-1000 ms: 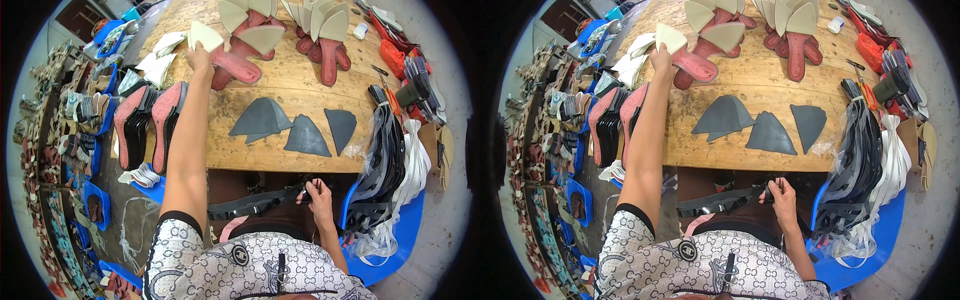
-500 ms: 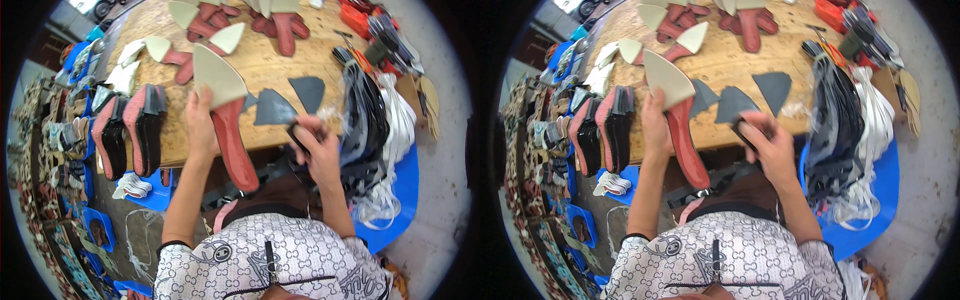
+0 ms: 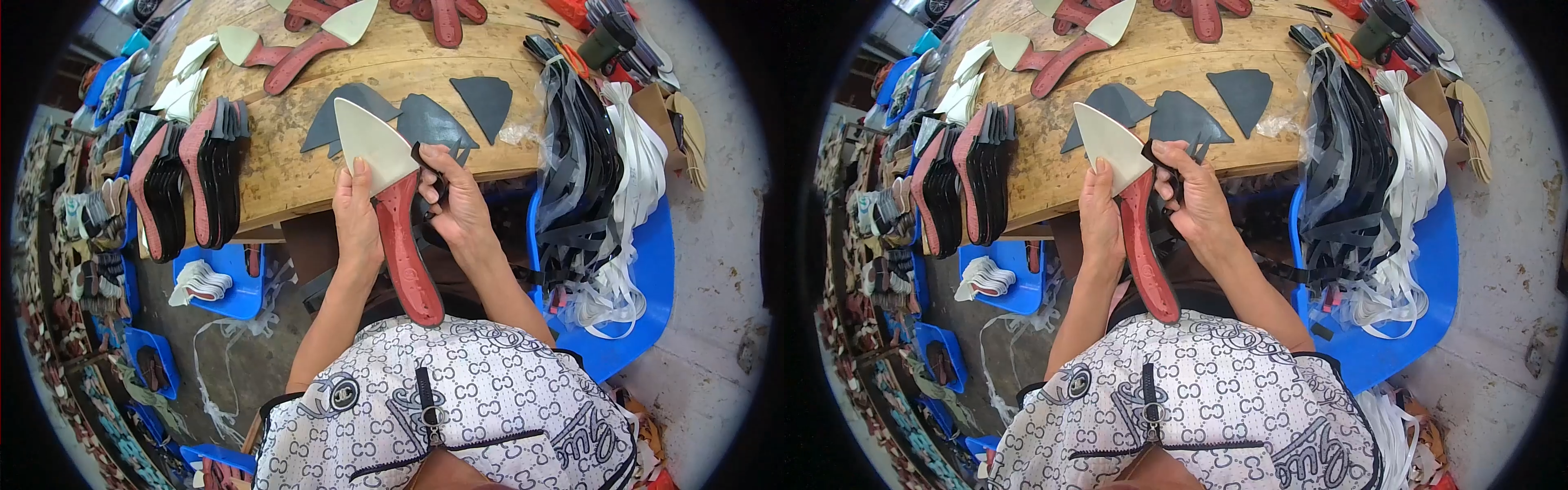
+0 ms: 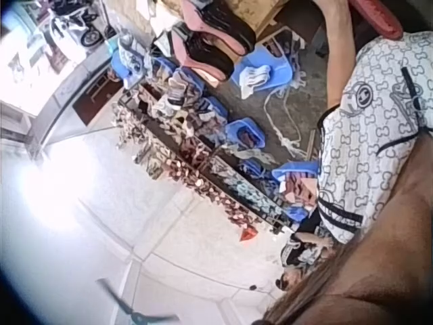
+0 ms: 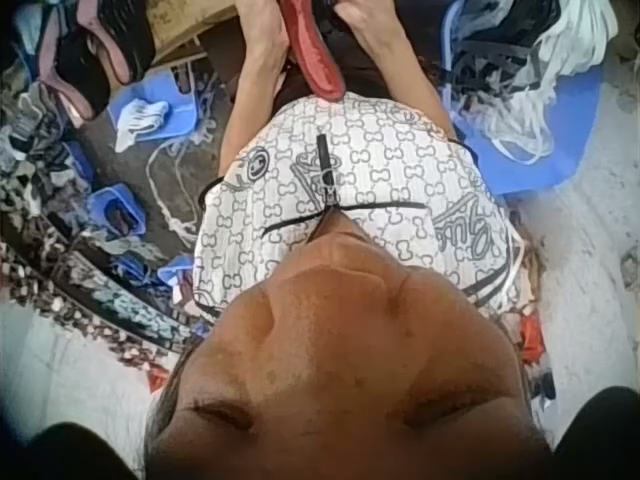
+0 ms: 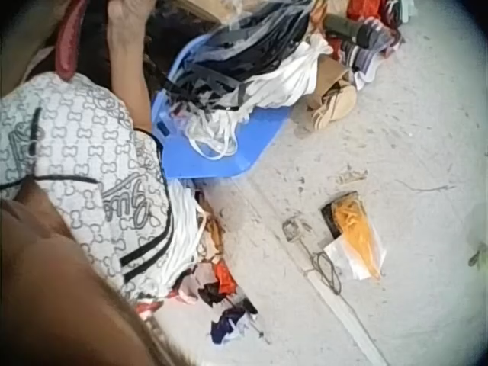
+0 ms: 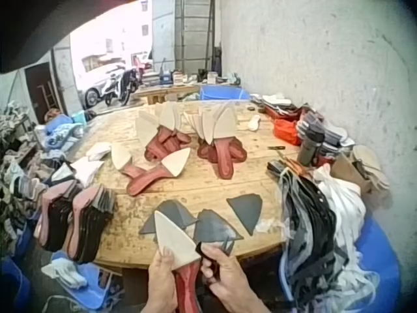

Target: Attaching straps and uppers to shoe soles in a factory setting.

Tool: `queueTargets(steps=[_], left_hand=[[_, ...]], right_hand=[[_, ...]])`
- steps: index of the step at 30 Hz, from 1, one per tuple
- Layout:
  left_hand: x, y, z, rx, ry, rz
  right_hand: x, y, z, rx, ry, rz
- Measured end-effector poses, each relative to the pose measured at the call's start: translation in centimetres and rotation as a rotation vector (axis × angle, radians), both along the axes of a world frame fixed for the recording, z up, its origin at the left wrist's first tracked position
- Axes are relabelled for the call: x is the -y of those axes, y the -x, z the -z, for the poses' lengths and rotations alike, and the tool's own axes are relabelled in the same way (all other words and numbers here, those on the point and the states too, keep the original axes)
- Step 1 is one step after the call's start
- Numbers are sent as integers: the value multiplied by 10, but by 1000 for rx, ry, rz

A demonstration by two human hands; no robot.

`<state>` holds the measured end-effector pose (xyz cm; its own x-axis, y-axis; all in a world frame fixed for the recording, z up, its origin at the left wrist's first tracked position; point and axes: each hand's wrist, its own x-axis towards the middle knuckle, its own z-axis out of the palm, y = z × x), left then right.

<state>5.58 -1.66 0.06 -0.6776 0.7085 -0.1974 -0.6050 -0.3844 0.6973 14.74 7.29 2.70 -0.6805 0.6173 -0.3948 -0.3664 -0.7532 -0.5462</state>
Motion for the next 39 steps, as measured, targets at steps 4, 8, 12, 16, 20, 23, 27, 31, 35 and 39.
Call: queueTargets(steps=[4, 8, 12, 16, 20, 23, 27, 31, 35, 39], left_hand=[[-2, -4, 5, -35, 13, -1], [-7, 1, 9, -101, 54, -53], [-12, 15, -6, -309, 18, -77], [-13, 43, -38, -465, 234, 206], [-7, 45, -71, -1919, 324, 336], [2, 44, -94, -2008, 141, 679], [32, 53, -92, -1961, 303, 854], [64, 61, -54, -1773, 602, 944], [68, 48, -29, -351, 466, 989], [55, 52, -62, -155, 451, 957]], right_hand=[[2, -3, 0, 30, 16, 43], [3, 0, 8, 225, -346, 79], [-11, 10, 3, 390, -1143, 160], [-47, -8, -30, 445, -1653, 229], [-71, -27, -7, 581, -1239, 126], [-20, -17, -15, 307, -790, -116], [-40, -35, -38, 517, -893, -896], [-65, -76, -24, 1077, -1411, -251], [2, -71, -30, 653, -1336, 44], [37, -40, 2, 480, -775, -406]])
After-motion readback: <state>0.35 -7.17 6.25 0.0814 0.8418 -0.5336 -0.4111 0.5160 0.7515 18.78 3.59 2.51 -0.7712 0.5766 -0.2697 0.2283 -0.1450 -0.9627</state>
